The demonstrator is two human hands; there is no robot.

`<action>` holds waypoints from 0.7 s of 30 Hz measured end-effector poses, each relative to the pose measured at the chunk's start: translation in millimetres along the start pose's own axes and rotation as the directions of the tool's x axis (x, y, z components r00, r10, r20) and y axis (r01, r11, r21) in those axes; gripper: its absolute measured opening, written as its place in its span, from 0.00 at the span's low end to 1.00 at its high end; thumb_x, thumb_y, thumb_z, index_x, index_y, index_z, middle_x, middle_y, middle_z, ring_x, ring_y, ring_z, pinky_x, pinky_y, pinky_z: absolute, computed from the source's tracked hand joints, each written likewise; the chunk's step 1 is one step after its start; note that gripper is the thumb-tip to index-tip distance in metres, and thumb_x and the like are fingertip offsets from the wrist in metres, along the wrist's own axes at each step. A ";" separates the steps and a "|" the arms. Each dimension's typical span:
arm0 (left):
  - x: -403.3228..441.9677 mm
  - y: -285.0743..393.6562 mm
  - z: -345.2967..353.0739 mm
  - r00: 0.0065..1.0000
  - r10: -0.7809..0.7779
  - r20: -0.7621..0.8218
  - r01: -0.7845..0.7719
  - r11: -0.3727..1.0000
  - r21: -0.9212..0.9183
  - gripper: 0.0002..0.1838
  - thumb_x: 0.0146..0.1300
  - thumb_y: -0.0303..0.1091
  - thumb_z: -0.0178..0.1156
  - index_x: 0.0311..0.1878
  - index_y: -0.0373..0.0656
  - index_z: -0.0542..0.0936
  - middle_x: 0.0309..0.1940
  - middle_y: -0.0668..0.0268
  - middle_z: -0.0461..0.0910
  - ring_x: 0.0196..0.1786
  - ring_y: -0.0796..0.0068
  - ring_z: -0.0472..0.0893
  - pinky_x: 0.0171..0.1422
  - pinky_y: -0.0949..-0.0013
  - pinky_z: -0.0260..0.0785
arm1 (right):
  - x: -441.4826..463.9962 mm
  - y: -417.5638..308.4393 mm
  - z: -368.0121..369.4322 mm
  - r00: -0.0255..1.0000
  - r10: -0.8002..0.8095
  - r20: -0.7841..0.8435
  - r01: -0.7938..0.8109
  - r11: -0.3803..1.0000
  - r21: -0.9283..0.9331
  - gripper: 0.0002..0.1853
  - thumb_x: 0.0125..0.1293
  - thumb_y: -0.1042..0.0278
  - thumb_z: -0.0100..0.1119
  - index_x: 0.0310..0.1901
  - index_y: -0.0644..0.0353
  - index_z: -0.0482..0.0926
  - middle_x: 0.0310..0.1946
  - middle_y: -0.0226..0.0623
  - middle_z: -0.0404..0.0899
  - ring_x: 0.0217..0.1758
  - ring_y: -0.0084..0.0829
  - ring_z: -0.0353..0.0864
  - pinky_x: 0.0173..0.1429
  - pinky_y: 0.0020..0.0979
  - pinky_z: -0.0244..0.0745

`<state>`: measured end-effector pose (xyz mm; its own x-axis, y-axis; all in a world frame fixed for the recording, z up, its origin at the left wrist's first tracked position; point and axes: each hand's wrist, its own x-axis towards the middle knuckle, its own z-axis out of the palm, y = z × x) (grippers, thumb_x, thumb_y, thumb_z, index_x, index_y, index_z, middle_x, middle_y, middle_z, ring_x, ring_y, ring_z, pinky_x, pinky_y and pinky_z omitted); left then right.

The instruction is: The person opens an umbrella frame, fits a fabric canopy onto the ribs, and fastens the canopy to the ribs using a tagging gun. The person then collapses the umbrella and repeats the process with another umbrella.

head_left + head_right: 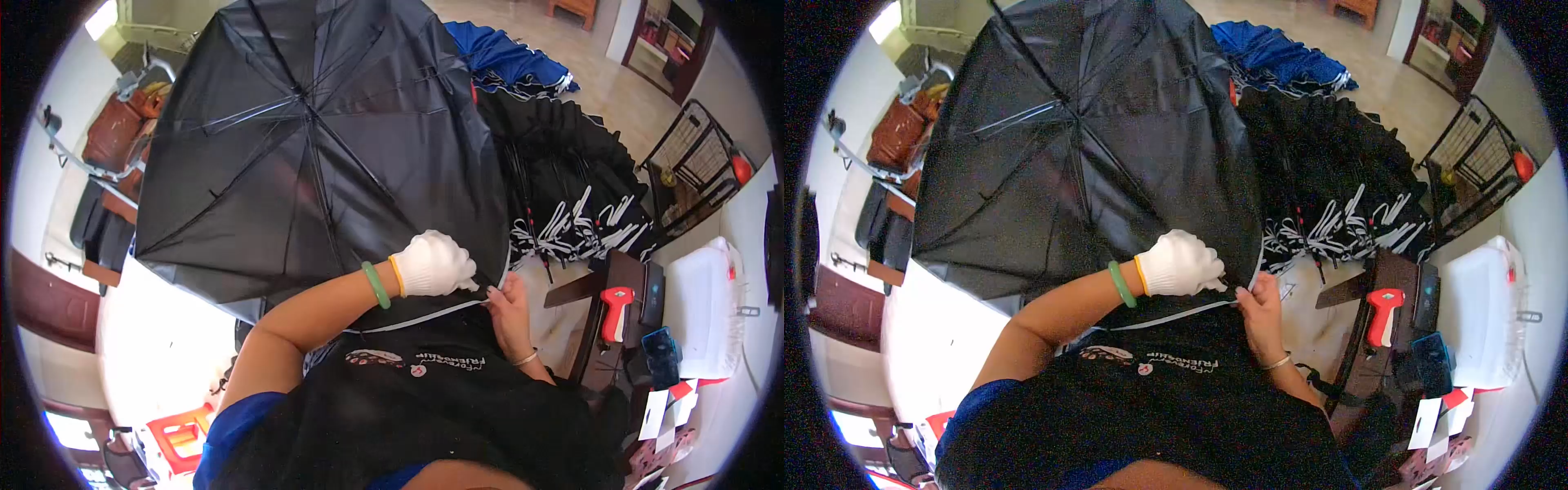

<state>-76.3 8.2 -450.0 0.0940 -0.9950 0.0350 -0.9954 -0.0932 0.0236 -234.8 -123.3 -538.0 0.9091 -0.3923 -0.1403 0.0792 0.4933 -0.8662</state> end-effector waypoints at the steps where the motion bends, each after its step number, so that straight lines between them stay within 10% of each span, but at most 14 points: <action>1: -0.1 1.4 -0.1 1.000 -0.013 -0.007 0.013 1.000 -0.011 0.17 0.58 0.51 0.60 0.26 0.48 0.79 0.21 0.66 0.79 0.25 0.59 0.82 0.30 0.56 0.73 | -1.5 -2.9 -1.7 0.998 -0.050 -0.037 0.051 0.998 0.025 0.16 0.65 0.79 0.56 0.54 0.63 0.70 0.47 0.34 0.78 0.45 0.23 0.78 0.45 0.24 0.73; 7: 18.0 -5.2 -2.9 0.996 -0.068 -0.064 0.065 0.997 -0.042 0.16 0.59 0.50 0.60 0.27 0.48 0.80 0.23 0.65 0.80 0.27 0.59 0.82 0.31 0.56 0.73 | 7.7 -4.8 -27.6 0.967 -0.244 0.075 0.247 0.968 -0.043 0.14 0.65 0.80 0.56 0.52 0.62 0.71 0.43 0.35 0.79 0.43 0.23 0.78 0.45 0.22 0.73; 15: 32.7 -11.4 4.0 0.992 -0.075 -0.102 0.069 0.996 -0.064 0.18 0.60 0.52 0.60 0.27 0.47 0.81 0.25 0.65 0.80 0.27 0.59 0.82 0.31 0.56 0.73 | 13.2 -28.1 -36.2 0.997 0.061 -0.038 -0.053 0.980 0.192 0.10 0.68 0.77 0.55 0.49 0.64 0.77 0.35 0.35 0.81 0.33 0.23 0.79 0.43 0.23 0.75; 21: 36.8 -12.2 15.0 0.996 -0.059 -0.073 0.055 0.997 -0.049 0.19 0.60 0.53 0.59 0.28 0.46 0.82 0.23 0.65 0.80 0.27 0.58 0.82 0.30 0.56 0.73 | 26.1 -43.9 -19.6 0.982 -0.173 -0.078 0.104 0.832 -0.545 0.08 0.67 0.74 0.58 0.45 0.66 0.82 0.32 0.34 0.80 0.33 0.24 0.80 0.40 0.24 0.75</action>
<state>-61.0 -27.9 -464.1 0.1535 -0.9824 0.1063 -0.9865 -0.1462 0.0740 -222.6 -170.5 -513.1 0.8471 -0.5309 -0.0248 -0.0623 -0.0529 -0.9967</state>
